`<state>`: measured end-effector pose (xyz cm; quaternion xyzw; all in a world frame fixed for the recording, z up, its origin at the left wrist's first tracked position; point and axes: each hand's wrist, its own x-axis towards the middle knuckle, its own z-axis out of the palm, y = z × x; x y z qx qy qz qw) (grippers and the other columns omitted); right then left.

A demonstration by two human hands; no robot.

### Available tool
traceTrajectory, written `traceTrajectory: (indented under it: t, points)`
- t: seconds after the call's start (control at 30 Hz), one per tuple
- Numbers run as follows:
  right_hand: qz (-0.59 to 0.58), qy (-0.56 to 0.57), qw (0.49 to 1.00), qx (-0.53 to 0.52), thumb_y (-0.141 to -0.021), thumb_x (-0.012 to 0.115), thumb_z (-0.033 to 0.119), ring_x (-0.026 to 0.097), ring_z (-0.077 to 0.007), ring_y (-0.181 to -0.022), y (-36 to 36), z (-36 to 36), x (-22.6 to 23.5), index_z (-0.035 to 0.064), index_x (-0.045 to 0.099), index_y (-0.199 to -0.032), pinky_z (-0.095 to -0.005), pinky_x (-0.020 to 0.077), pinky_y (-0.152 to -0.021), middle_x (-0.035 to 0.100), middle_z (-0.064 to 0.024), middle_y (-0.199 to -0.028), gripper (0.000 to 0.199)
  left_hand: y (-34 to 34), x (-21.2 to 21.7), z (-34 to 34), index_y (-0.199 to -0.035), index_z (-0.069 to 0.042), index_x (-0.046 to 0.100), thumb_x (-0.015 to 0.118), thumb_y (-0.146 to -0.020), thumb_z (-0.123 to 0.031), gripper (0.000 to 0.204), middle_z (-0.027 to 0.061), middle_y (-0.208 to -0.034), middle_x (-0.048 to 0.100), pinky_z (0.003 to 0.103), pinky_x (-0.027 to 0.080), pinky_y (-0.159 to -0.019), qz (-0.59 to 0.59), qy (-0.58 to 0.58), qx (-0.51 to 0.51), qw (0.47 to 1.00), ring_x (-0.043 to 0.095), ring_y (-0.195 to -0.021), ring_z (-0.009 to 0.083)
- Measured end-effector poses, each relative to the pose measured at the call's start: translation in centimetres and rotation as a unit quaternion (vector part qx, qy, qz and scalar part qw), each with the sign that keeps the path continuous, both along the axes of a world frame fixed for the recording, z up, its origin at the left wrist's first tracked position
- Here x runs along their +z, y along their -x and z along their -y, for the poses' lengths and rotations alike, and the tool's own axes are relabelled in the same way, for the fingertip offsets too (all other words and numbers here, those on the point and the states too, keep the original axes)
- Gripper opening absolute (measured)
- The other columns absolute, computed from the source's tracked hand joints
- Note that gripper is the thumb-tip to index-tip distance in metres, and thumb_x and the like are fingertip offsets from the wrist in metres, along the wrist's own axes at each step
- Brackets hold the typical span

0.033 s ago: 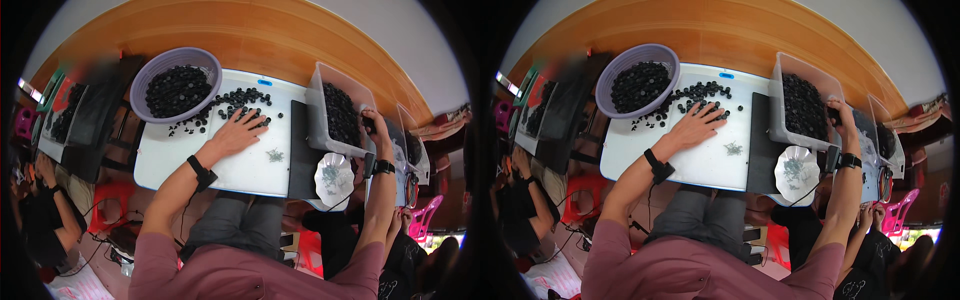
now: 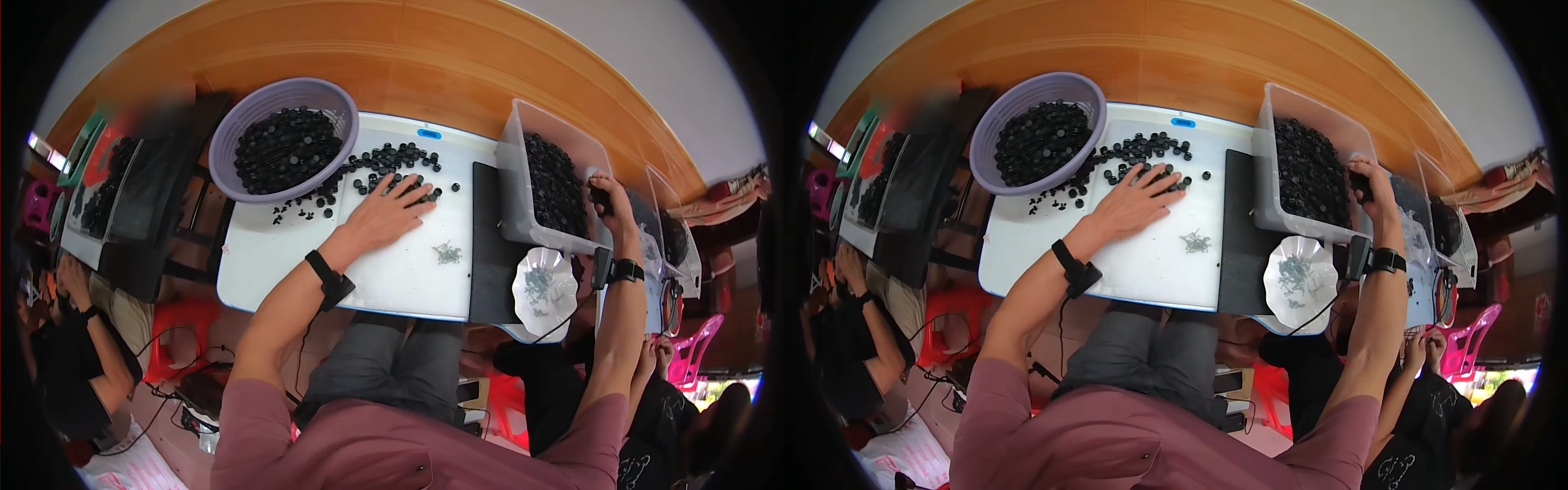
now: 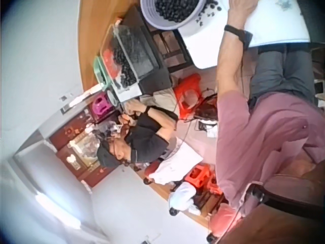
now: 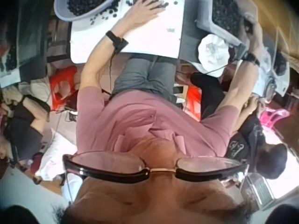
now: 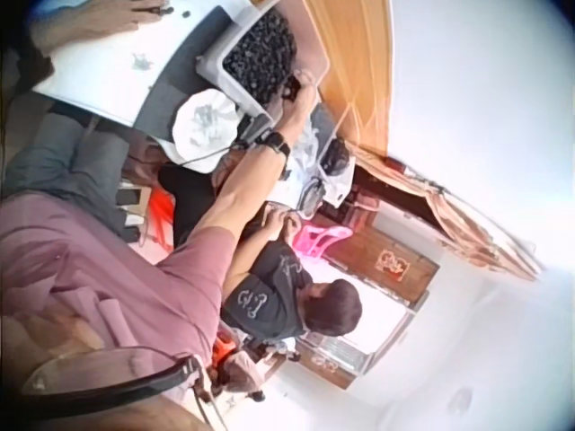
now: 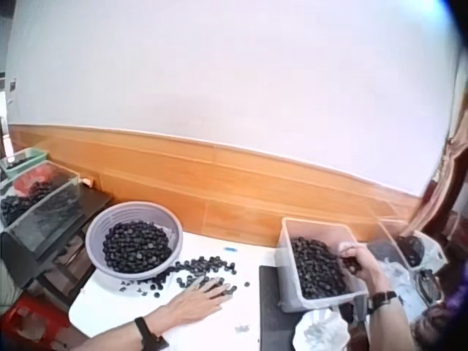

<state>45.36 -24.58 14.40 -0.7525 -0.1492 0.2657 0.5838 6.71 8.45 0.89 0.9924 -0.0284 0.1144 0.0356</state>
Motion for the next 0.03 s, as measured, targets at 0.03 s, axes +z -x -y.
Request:
traceTrajectory:
  t: [0.03]
  points:
    - [-0.004, -0.021, 1.0, -0.018, -0.086, 0.072, 0.018, 0.057, -0.01, -0.053, 0.18, -0.03, 0.31, 0.0102, 0.061, -0.107, -0.0243, 0.0418, -0.039, 0.065, -0.001, -0.083, 0.025, -1.1, 0.52, -0.05, -0.152, -0.022, 0.049, 0.05, -0.106, -0.034, 0.048, 0.0036, -0.166, 0.035, 0.055, 0.018, -0.127, -0.02, -0.012, 0.01, 1.0, 0.026, -0.155, 0.0289]
